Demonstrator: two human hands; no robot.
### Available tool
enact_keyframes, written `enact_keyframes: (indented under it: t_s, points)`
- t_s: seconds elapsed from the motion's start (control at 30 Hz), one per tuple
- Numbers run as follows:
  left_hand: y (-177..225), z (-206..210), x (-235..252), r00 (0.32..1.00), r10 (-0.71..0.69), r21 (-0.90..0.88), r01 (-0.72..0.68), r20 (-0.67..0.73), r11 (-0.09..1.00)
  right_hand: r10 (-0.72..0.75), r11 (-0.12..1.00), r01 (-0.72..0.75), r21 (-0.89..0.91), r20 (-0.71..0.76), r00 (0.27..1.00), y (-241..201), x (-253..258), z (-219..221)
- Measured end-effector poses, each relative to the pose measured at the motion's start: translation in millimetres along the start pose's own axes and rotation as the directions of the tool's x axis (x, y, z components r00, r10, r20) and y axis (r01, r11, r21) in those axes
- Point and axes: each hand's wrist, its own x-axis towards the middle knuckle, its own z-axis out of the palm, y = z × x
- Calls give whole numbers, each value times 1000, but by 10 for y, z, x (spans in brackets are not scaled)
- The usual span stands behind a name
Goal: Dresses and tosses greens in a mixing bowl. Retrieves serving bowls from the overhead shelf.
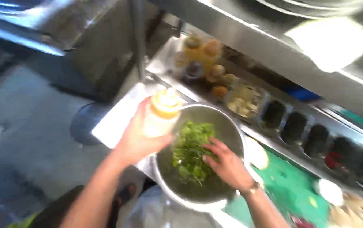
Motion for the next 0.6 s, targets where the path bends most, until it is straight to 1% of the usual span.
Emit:
enact_keyframes:
  t_s: [0.03,0.07,0.1,0.13,0.2,0.23,0.27,0.33,0.37,0.4,0.43,0.47,0.53,0.6]
  points:
    - [-26,-11,-72,994,-81,251,61,68,966,1,1000,3,22,-180,984,21,-6,13]
    - [-43,-49,-122,978,-154,453,75,140,889,-6,999,16,28,-311,950,45,-7,43]
    - [-46,-71,-153,952,-206,620,23,225,784,-2,998,21,52,-337,941,66,-39,59]
    - [-24,-55,-176,922,-248,745,-62,298,664,16,994,19,108,-317,948,97,-110,83]
    - [123,149,-202,867,-332,877,-211,372,432,33,968,54,246,-338,940,187,-314,152]
    - [237,331,-201,824,-407,903,-265,394,338,47,948,76,309,-372,927,233,-425,163]
    - [344,537,-197,768,-482,905,-322,422,278,66,922,101,374,-408,911,269,-523,160]
    - [518,937,-203,640,-594,864,-451,487,223,108,859,151,489,-461,881,339,-691,148]
    - [610,1092,-190,604,-623,845,-500,497,190,108,833,184,522,-478,872,392,-754,147]
    - [717,1212,-148,586,-640,832,-533,497,157,93,810,222,542,-494,865,462,-815,158]
    - [805,1290,-87,586,-636,817,-564,501,124,76,791,256,556,-504,860,548,-889,184]
    - [851,1317,-11,603,-605,797,-596,520,92,64,771,279,573,-506,860,638,-973,222]
    - [884,1286,142,660,-496,766,-643,564,16,67,737,300,606,-507,859,837,-1127,300]
    - [899,1283,193,712,-429,772,-634,556,-51,113,714,288,638,-511,852,1045,-1279,394]
